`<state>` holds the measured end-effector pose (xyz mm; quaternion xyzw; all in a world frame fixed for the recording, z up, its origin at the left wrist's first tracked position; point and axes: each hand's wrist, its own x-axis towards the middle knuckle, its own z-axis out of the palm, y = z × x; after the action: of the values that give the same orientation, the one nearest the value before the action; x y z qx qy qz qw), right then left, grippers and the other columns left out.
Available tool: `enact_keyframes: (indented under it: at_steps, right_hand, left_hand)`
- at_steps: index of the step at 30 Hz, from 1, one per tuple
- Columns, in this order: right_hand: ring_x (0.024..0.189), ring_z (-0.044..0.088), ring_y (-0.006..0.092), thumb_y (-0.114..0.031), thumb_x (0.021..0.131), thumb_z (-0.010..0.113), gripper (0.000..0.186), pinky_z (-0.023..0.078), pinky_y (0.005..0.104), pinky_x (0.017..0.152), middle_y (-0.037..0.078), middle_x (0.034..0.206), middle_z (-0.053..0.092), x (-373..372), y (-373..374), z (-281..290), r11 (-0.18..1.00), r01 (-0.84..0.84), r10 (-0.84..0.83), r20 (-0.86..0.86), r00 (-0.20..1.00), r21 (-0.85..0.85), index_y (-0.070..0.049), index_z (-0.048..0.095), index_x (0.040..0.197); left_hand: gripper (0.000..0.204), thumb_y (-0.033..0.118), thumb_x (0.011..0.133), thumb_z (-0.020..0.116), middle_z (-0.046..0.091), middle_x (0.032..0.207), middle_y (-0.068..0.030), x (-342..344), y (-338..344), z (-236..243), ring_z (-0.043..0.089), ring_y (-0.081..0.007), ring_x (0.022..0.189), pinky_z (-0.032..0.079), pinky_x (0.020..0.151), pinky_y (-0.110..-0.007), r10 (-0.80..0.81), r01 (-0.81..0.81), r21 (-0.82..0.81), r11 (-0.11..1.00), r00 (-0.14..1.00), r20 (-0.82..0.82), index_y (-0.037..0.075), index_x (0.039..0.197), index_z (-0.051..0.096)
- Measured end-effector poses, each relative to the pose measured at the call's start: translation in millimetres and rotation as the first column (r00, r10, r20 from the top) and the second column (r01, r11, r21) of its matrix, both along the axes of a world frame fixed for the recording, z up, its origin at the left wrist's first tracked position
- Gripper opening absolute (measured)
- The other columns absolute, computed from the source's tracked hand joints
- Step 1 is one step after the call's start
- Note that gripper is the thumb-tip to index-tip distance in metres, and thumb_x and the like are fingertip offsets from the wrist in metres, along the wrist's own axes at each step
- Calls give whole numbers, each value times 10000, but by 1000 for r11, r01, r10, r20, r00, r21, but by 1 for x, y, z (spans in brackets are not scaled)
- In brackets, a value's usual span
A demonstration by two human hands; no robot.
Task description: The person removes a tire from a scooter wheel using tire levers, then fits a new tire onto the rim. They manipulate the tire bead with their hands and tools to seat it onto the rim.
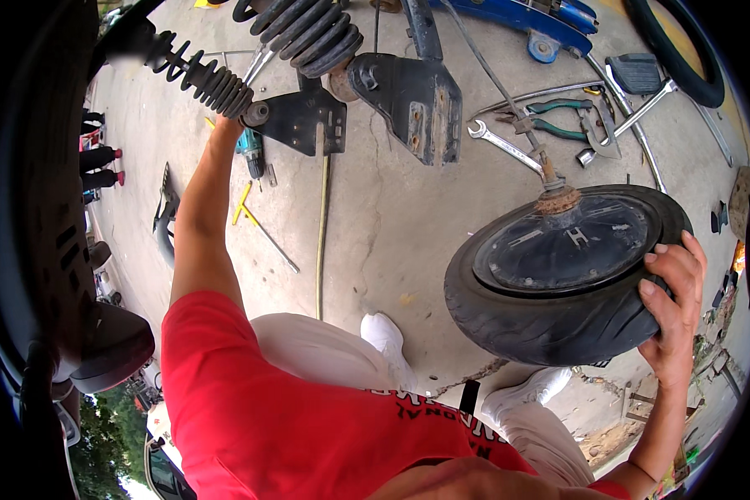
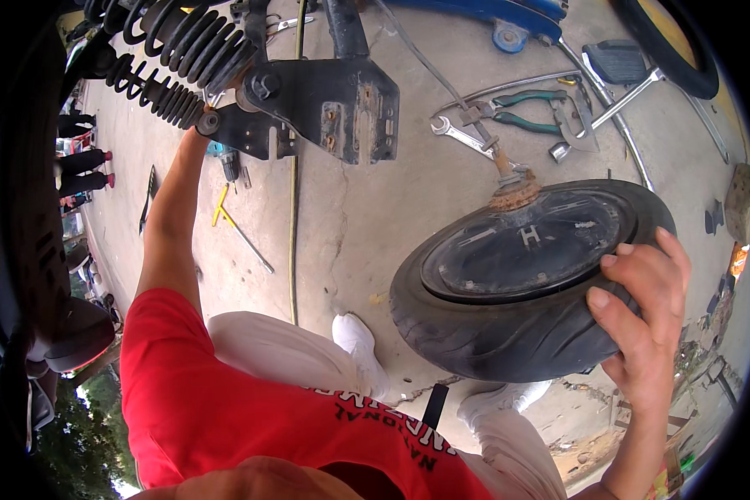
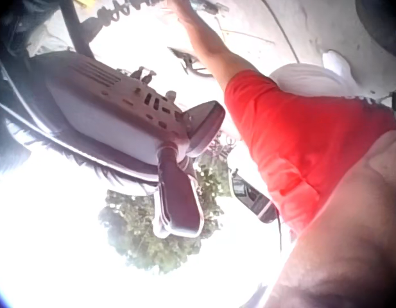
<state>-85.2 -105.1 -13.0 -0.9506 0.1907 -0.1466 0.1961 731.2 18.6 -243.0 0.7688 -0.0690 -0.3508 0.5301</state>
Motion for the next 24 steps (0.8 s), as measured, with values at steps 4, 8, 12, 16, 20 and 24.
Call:
enact_keyframes:
  at_steps: [4,8,12,16,20,24]
  right_hand:
    - [1023,568,373,-144,645,687,612,354,620,987,151,1114,573,4,5,-1,998,-25,24,-21,999,-64,-141,502,1228]
    - [1055,557,381,-112,627,684,629,358,622,989,164,1147,564,8,7,4,994,-68,68,-8,998,-90,-114,502,1229]
    - [1084,548,373,-45,590,701,646,368,595,1002,155,1151,565,11,9,4,992,-68,72,29,997,-111,-98,516,1207]
    - [1082,551,362,-34,578,738,664,378,567,1007,144,1153,565,11,8,2,990,-44,52,57,997,-133,-98,516,1201]
    - [1077,554,359,-45,589,753,660,381,556,1007,139,1158,564,8,5,-2,986,-43,56,77,995,-161,-100,514,1203]
    - [1074,555,360,-55,603,752,649,381,554,1009,140,1155,569,12,5,2,985,-72,84,70,994,-156,-106,512,1204]
  left_hand:
    - [321,298,993,409,271,556,44,-77,17,23,227,-95,411,173,374,-275,62,-61,175,983,998,-3,154,707,384]
    - [325,301,1008,388,265,561,51,-103,48,41,219,-91,412,176,381,-269,29,-22,193,981,999,-35,147,722,384]
    - [319,290,1013,385,287,568,53,-131,81,51,231,-85,415,181,379,-267,12,0,159,987,997,-75,140,732,388]
    - [296,287,1011,399,296,568,55,-168,100,60,246,-79,415,189,373,-255,45,-39,143,989,998,-39,129,762,424]
    - [257,280,998,439,320,575,54,-170,119,43,280,-72,416,215,373,-254,185,-185,-14,983,978,101,101,815,469]
    - [342,292,950,503,619,763,-171,-112,170,-9,594,-308,645,470,565,-420,127,-422,270,865,706,696,-34,930,602]
